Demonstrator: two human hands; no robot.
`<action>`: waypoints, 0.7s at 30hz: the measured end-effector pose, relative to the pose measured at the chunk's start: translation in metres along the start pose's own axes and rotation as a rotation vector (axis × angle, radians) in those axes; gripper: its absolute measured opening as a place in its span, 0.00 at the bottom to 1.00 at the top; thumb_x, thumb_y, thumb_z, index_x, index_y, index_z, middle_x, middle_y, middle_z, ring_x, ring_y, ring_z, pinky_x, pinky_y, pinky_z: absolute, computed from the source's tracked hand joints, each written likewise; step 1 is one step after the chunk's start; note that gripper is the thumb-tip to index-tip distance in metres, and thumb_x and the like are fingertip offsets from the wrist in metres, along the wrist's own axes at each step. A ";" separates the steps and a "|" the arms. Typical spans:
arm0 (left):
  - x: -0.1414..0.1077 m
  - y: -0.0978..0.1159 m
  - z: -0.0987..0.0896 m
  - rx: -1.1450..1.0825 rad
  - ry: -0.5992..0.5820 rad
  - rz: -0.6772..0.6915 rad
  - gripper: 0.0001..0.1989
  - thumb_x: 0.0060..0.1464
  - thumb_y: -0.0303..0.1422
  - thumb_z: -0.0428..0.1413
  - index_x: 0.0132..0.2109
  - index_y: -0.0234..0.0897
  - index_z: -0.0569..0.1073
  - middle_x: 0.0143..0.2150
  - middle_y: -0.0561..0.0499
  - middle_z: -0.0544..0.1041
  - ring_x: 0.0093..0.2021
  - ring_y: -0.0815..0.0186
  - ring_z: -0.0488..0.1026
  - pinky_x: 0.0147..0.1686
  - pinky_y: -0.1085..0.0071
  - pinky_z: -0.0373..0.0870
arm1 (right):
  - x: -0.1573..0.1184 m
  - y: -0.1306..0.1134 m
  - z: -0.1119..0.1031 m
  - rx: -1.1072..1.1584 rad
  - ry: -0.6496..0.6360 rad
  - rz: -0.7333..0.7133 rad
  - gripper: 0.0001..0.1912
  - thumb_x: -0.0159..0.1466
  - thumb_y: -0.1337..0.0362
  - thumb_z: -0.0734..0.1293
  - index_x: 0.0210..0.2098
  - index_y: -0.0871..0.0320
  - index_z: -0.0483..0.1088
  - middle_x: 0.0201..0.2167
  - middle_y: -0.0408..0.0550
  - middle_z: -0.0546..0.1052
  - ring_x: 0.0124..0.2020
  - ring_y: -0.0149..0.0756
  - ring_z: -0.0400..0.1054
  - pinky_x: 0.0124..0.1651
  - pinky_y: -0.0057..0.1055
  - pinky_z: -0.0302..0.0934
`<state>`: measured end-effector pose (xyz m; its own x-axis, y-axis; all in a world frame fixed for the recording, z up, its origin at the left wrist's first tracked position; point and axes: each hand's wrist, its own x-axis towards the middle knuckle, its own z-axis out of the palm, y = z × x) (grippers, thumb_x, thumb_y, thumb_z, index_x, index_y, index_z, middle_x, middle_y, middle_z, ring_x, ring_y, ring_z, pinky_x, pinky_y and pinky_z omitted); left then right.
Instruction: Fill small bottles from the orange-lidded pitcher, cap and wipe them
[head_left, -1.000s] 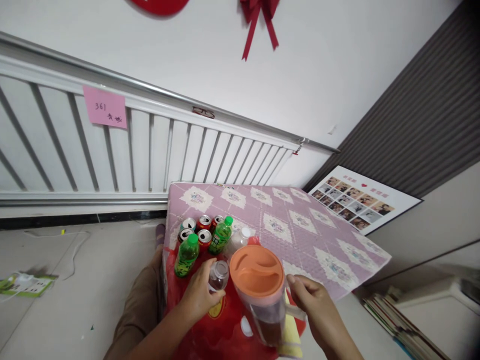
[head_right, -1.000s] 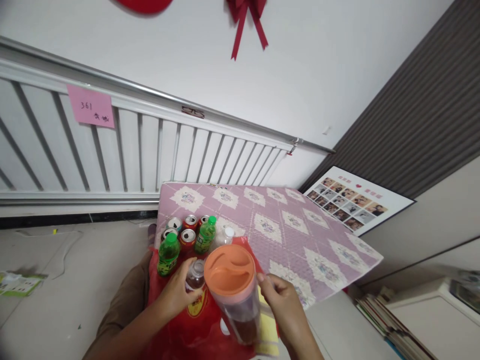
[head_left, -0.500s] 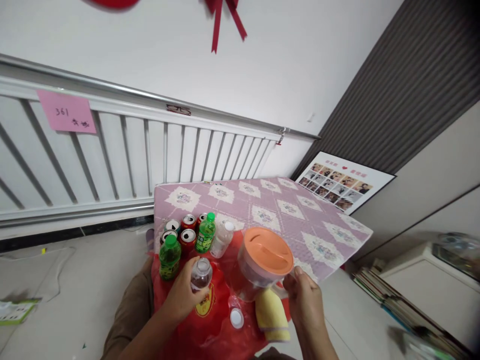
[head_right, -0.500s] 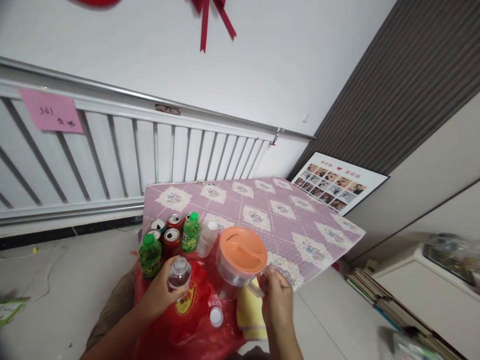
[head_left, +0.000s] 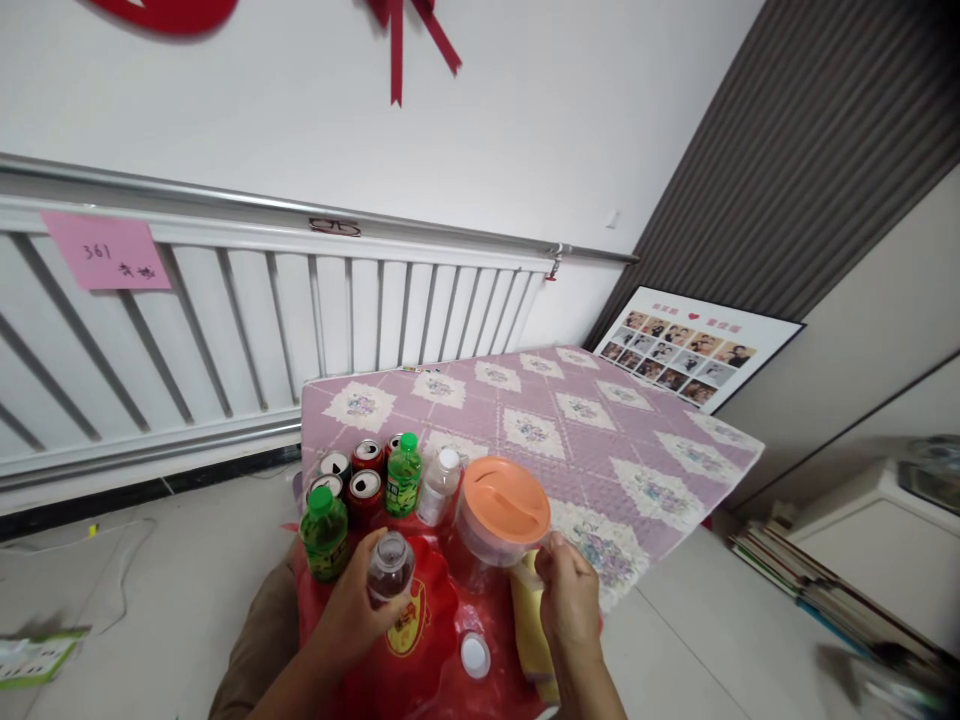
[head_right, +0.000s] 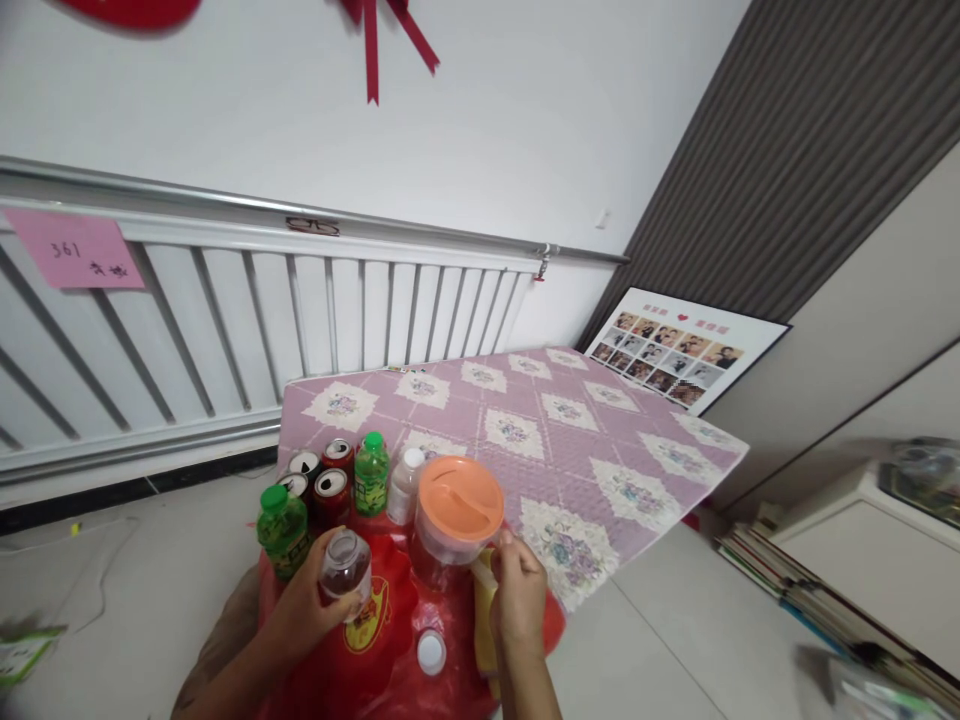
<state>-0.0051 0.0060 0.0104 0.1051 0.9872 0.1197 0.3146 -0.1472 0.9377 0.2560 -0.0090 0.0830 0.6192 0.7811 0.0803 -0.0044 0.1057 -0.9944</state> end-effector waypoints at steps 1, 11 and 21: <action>0.000 -0.001 0.000 0.007 -0.005 -0.002 0.35 0.44 0.30 0.58 0.60 0.35 0.58 0.58 0.39 0.70 0.58 0.52 0.69 0.62 0.51 0.62 | -0.001 0.001 0.001 0.000 -0.001 0.009 0.20 0.59 0.50 0.66 0.18 0.54 0.58 0.17 0.36 0.58 0.21 0.30 0.51 0.25 0.28 0.53; 0.000 0.008 -0.002 0.031 -0.018 -0.027 0.34 0.44 0.32 0.58 0.60 0.36 0.58 0.58 0.39 0.70 0.58 0.52 0.70 0.62 0.51 0.62 | -0.004 0.013 -0.005 -0.038 -0.026 0.050 0.24 0.56 0.43 0.67 0.18 0.55 0.61 0.17 0.36 0.60 0.21 0.29 0.54 0.25 0.27 0.57; -0.002 0.005 0.000 0.005 0.033 0.006 0.34 0.45 0.31 0.59 0.60 0.37 0.59 0.57 0.41 0.72 0.57 0.53 0.72 0.60 0.54 0.66 | -0.032 0.031 -0.044 -0.182 0.173 0.061 0.31 0.56 0.44 0.68 0.52 0.56 0.66 0.47 0.51 0.76 0.48 0.45 0.70 0.42 0.35 0.67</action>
<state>-0.0037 0.0032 0.0143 0.0757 0.9879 0.1357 0.3185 -0.1529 0.9355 0.2703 -0.0574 0.0462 0.7472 0.6642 0.0220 0.0853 -0.0631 -0.9944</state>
